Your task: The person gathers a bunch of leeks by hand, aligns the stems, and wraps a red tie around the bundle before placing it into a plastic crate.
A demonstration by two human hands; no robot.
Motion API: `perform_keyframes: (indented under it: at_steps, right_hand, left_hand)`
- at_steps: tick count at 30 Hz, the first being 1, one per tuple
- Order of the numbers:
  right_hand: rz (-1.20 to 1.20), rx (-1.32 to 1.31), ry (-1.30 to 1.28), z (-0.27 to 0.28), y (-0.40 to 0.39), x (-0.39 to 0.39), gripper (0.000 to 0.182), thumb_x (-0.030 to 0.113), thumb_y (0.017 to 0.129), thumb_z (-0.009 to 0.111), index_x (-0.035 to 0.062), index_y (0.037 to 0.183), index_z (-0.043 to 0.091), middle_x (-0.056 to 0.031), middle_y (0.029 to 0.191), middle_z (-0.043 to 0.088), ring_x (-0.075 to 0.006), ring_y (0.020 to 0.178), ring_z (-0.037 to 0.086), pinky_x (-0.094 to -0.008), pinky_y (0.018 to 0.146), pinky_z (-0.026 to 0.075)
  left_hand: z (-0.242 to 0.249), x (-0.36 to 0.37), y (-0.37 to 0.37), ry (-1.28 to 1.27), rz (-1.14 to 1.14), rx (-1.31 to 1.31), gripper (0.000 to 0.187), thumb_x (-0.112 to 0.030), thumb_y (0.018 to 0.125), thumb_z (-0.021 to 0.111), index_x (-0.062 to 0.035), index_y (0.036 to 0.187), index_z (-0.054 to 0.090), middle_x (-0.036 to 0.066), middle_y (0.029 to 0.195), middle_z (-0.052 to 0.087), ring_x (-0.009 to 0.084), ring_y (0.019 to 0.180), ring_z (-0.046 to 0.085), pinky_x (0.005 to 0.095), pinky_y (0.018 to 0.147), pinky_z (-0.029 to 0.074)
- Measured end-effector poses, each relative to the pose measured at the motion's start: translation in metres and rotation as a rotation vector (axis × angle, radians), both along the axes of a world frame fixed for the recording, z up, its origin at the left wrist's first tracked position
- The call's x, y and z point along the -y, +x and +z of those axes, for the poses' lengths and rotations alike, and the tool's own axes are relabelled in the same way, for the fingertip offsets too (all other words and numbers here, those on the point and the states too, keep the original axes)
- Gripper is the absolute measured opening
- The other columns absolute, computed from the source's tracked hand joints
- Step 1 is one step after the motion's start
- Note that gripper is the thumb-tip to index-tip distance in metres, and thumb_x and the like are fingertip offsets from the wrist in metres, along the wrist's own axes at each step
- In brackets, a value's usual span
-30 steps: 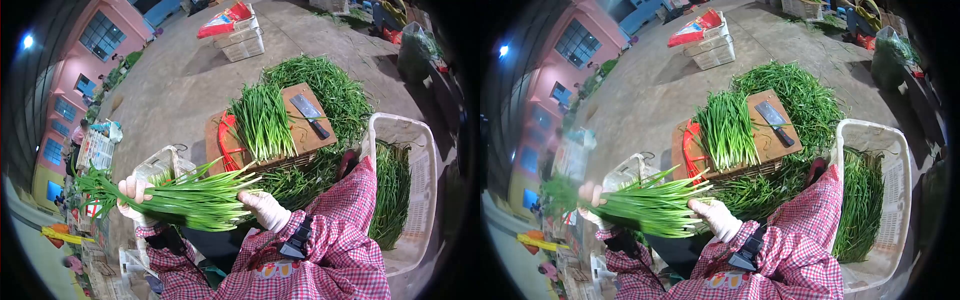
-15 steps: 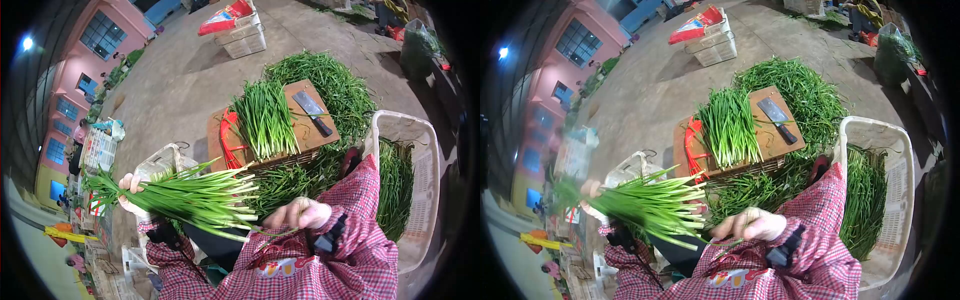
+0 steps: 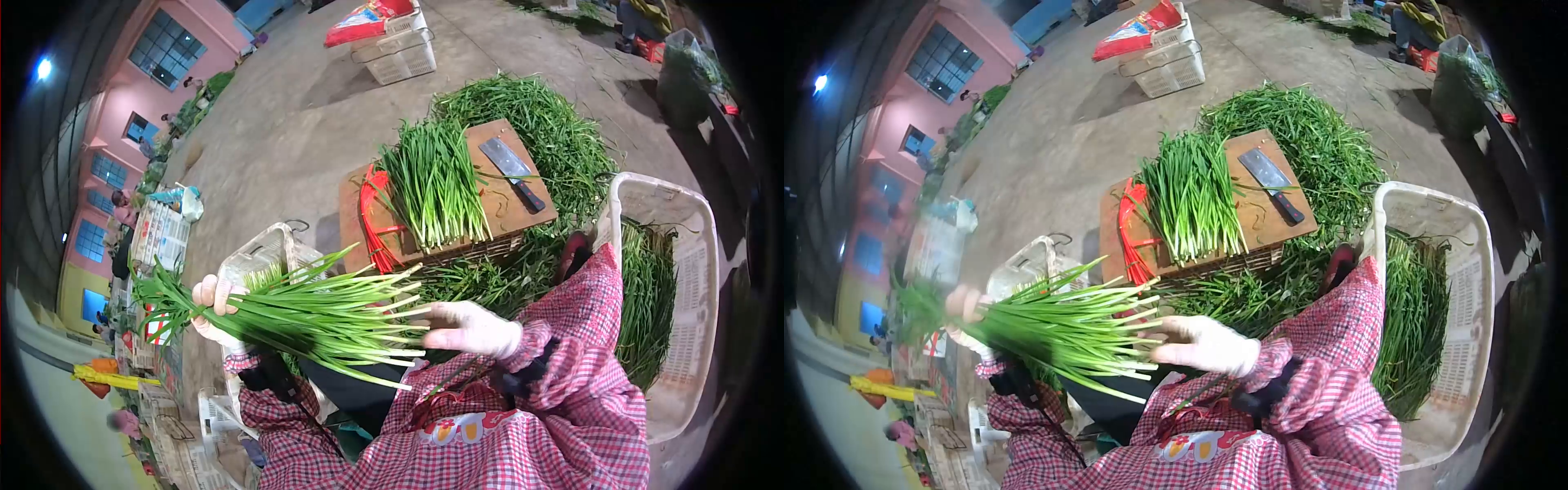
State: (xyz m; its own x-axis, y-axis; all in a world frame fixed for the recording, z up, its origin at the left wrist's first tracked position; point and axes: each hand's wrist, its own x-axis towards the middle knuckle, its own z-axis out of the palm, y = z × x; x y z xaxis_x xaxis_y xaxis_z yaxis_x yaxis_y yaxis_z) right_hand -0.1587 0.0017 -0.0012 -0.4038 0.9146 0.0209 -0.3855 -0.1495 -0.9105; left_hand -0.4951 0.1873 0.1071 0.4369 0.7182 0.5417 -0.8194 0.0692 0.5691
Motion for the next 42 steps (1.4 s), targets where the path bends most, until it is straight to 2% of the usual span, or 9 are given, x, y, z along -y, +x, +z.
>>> perform_keyframes:
  at_steps: [10, 14, 16, 18, 26, 28, 31, 36, 42]
  right_hand:
    - [-0.174, -0.357, -0.273, -0.014, -0.052, -0.002, 0.036, 0.017, 0.088, 0.066, 0.0016, 0.120, 0.060, -0.0037, 0.105, 0.066, -0.0102, 0.097, 0.059, -0.0281, 0.088, 0.048]
    - [-0.093, -0.552, -0.477, -0.034, -0.060, 0.003, 0.036, 0.022, 0.088, 0.067, 0.0025, 0.118, 0.061, -0.0033, 0.104, 0.067, -0.0113, 0.094, 0.061, -0.0273, 0.085, 0.049]
    - [-0.183, -0.262, -0.264, -0.021, -0.056, 0.008, 0.027, 0.024, 0.084, 0.071, 0.0012, 0.099, 0.065, -0.0017, 0.086, 0.065, -0.0099, 0.079, 0.059, -0.0253, 0.070, 0.047]
    - [-0.090, -0.248, -0.298, -0.001, -0.049, 0.012, 0.025, 0.020, 0.083, 0.072, 0.0012, 0.099, 0.065, -0.0013, 0.086, 0.065, -0.0090, 0.079, 0.058, -0.0245, 0.070, 0.047]
    - [-0.186, 0.282, -0.031, -0.053, -0.039, 0.020, 0.021, 0.019, 0.079, 0.071, 0.0026, 0.091, 0.064, -0.0058, 0.083, 0.065, -0.0132, 0.078, 0.060, -0.0291, 0.072, 0.048]
    - [-0.151, 0.682, 0.307, -0.071, -0.005, 0.024, 0.022, 0.024, 0.074, 0.070, 0.0061, 0.084, 0.063, -0.0120, 0.081, 0.064, -0.0294, 0.080, 0.063, -0.0385, 0.071, 0.049]
    - [0.460, 1.775, 0.277, -0.063, 0.045, 0.027, 0.014, 0.022, 0.078, 0.062, 0.0158, 0.089, 0.068, -0.0031, 0.081, 0.069, -0.0282, 0.082, 0.067, -0.0454, 0.069, 0.050]
    - [-0.569, 1.054, 0.691, 0.012, 0.032, 0.028, 0.019, 0.028, 0.081, 0.064, 0.0131, 0.094, 0.063, -0.0070, 0.064, 0.062, -0.0275, 0.057, 0.062, -0.0387, 0.051, 0.049]
    - [-0.374, 1.147, 0.775, 0.027, -0.022, -0.003, 0.026, 0.029, 0.080, 0.066, 0.0147, 0.099, 0.056, -0.0064, 0.054, 0.053, -0.0276, 0.048, 0.057, -0.0395, 0.042, 0.042]
  left_hand:
    - [0.010, 0.010, 0.028, 0.106, -0.162, 0.036, 0.020, -0.016, 0.094, 0.041, -0.0163, 0.074, 0.038, -0.002, 0.069, 0.036, 0.0126, 0.062, 0.034, 0.0278, 0.063, 0.033]
    - [0.015, 0.016, 0.039, 0.177, -0.149, 0.078, 0.028, -0.015, 0.084, 0.065, -0.0138, 0.070, 0.040, -0.003, 0.070, 0.039, 0.0091, 0.052, 0.041, 0.0265, 0.050, 0.034]
    - [0.020, 0.014, 0.046, 0.151, -0.128, 0.133, 0.026, -0.014, 0.083, 0.065, -0.0121, 0.070, 0.043, -0.001, 0.066, 0.044, 0.0098, 0.048, 0.044, 0.0275, 0.046, 0.036]
    - [0.027, -0.001, 0.041, 0.406, -0.445, 0.144, 0.025, -0.011, 0.082, 0.066, -0.0103, 0.067, 0.045, 0.001, 0.060, 0.048, 0.0110, 0.044, 0.047, 0.0301, 0.042, 0.038]
    - [0.038, -0.007, 0.040, 0.521, -0.583, 0.176, 0.019, -0.006, 0.086, 0.058, -0.0052, 0.069, 0.049, 0.007, 0.061, 0.054, 0.0186, 0.050, 0.055, 0.0349, 0.045, 0.047]
    - [0.043, -0.013, 0.032, 0.565, -0.602, 0.146, 0.017, -0.006, 0.086, 0.058, -0.0038, 0.071, 0.050, 0.009, 0.065, 0.055, 0.0207, 0.055, 0.057, 0.0374, 0.048, 0.050]
    - [0.049, -0.022, 0.022, 0.645, -0.718, 0.172, 0.017, -0.007, 0.088, 0.057, -0.0022, 0.073, 0.051, 0.012, 0.069, 0.057, 0.0232, 0.058, 0.058, 0.0410, 0.052, 0.054]
    - [0.047, -0.002, 0.031, 0.549, -0.606, 0.086, 0.019, -0.002, 0.085, 0.056, -0.0070, 0.066, 0.053, 0.006, 0.065, 0.057, 0.0213, 0.058, 0.059, 0.0369, 0.054, 0.054]
    - [0.052, 0.006, 0.051, 0.628, -0.686, 0.105, 0.027, -0.011, 0.091, 0.056, -0.0029, 0.066, 0.051, 0.011, 0.069, 0.057, 0.0232, 0.058, 0.058, 0.0376, 0.048, 0.052]
